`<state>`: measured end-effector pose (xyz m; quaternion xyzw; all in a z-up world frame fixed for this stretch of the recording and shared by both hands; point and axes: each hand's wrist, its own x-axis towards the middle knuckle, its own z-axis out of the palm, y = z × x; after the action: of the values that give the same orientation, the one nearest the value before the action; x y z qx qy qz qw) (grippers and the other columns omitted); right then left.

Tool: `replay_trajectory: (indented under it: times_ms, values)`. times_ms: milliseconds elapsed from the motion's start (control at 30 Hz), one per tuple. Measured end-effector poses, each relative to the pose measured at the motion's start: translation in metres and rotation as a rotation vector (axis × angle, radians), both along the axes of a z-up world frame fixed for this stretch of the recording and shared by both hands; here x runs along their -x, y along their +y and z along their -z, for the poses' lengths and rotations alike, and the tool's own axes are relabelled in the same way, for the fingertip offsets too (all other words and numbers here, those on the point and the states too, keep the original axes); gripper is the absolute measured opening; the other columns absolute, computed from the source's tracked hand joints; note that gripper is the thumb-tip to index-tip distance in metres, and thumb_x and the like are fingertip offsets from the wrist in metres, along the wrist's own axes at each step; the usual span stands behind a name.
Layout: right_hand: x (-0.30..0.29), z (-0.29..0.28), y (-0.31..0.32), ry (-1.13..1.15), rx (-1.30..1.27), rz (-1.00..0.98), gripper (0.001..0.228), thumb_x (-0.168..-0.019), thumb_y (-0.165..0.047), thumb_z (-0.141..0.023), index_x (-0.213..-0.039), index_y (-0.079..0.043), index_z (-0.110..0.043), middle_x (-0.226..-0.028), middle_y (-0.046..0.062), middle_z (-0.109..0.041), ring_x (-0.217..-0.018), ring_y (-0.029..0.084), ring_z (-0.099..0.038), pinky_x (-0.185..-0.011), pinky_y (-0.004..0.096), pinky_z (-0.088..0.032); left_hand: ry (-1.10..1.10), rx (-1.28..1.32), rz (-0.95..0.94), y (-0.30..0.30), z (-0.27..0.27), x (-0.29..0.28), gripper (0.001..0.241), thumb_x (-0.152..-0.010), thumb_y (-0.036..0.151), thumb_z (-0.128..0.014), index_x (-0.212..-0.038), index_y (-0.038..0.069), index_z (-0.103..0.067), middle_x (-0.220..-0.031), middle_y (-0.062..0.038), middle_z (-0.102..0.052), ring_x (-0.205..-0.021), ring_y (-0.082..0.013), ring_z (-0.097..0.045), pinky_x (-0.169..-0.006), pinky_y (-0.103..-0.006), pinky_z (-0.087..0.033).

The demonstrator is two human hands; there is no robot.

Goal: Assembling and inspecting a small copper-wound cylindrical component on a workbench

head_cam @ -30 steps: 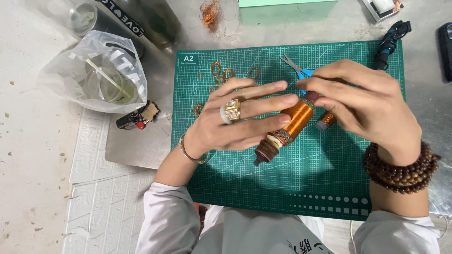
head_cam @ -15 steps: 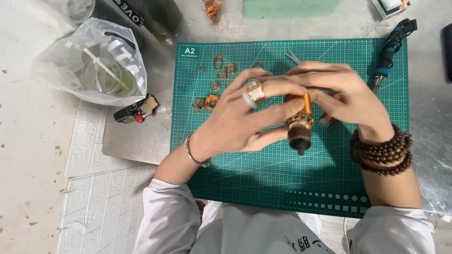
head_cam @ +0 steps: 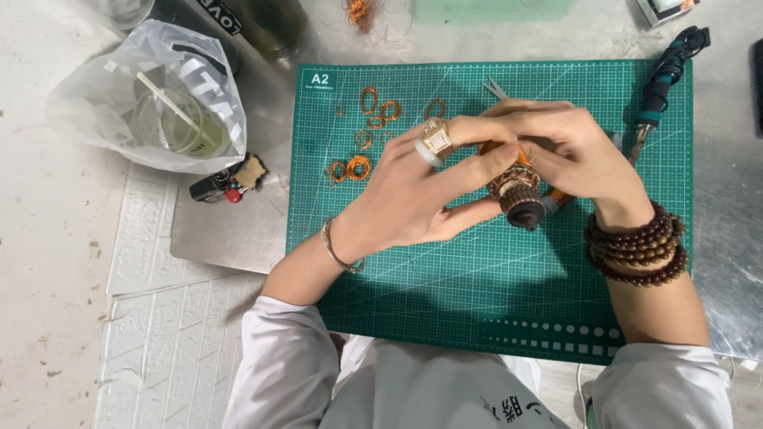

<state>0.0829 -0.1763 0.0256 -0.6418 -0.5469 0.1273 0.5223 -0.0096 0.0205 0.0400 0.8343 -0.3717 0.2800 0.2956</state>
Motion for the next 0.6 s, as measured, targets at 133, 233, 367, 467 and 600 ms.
replay_trajectory:
  times_ms: [133, 233, 367, 467, 600]
  values:
    - [-0.0016, -0.0017, 0.0002, -0.011, 0.004, -0.026, 0.025, -0.096, 0.005, -0.037, -0.114, 0.002, -0.055, -0.116, 0.020, -0.058, -0.112, 0.035, -0.058, -0.104, 0.048, -0.045, -0.002, -0.006, -0.004, 0.0002, -0.0001, -0.0004, 0.036, -0.096, 0.024, -0.070, -0.120, 0.008, -0.048, -0.122, -0.011, -0.052, -0.094, -0.0280, -0.066, -0.074, -0.0376, -0.053]
    - [-0.0010, -0.0026, 0.0003, -0.023, 0.005, -0.016, 0.022, -0.095, 0.007, -0.037, -0.109, 0.003, -0.055, -0.114, 0.021, -0.058, -0.111, 0.035, -0.058, -0.107, 0.048, -0.042, -0.008, -0.025, -0.019, 0.0006, 0.0004, 0.0003, 0.033, -0.099, 0.027, -0.064, -0.121, 0.009, -0.048, -0.123, -0.010, -0.051, -0.094, -0.0273, -0.067, -0.072, -0.0367, -0.053]
    - [-0.0007, -0.0019, 0.0008, -0.020, -0.001, -0.025, 0.025, -0.096, 0.006, -0.038, -0.116, 0.001, -0.053, -0.118, 0.020, -0.057, -0.114, 0.034, -0.058, -0.115, 0.053, -0.035, -0.001, -0.031, -0.025, 0.0026, 0.0059, 0.0001, 0.044, -0.101, 0.027, -0.070, -0.131, 0.013, -0.041, -0.128, -0.011, -0.052, -0.101, -0.0277, -0.067, -0.079, -0.0370, -0.056]
    - [-0.0008, -0.0021, 0.0010, -0.006, -0.008, -0.044, 0.028, -0.097, 0.005, -0.038, -0.122, 0.000, -0.051, -0.123, 0.020, -0.056, -0.118, 0.035, -0.057, -0.115, 0.053, -0.036, -0.007, -0.034, -0.021, 0.0024, 0.0063, -0.0001, 0.044, -0.100, 0.028, -0.070, -0.131, 0.013, -0.042, -0.128, -0.012, -0.051, -0.106, -0.0294, -0.068, -0.082, -0.0386, -0.057]
    - [-0.0009, -0.0007, -0.0001, -0.017, -0.011, -0.033, 0.024, -0.097, 0.003, -0.039, -0.117, 0.002, -0.053, -0.118, 0.021, -0.057, -0.114, 0.035, -0.058, -0.111, 0.051, -0.040, 0.002, -0.023, -0.009, 0.0029, 0.0089, 0.0005, 0.044, -0.102, 0.031, -0.065, -0.134, 0.014, -0.039, -0.129, -0.011, -0.052, -0.107, -0.0292, -0.068, -0.083, -0.0387, -0.056]
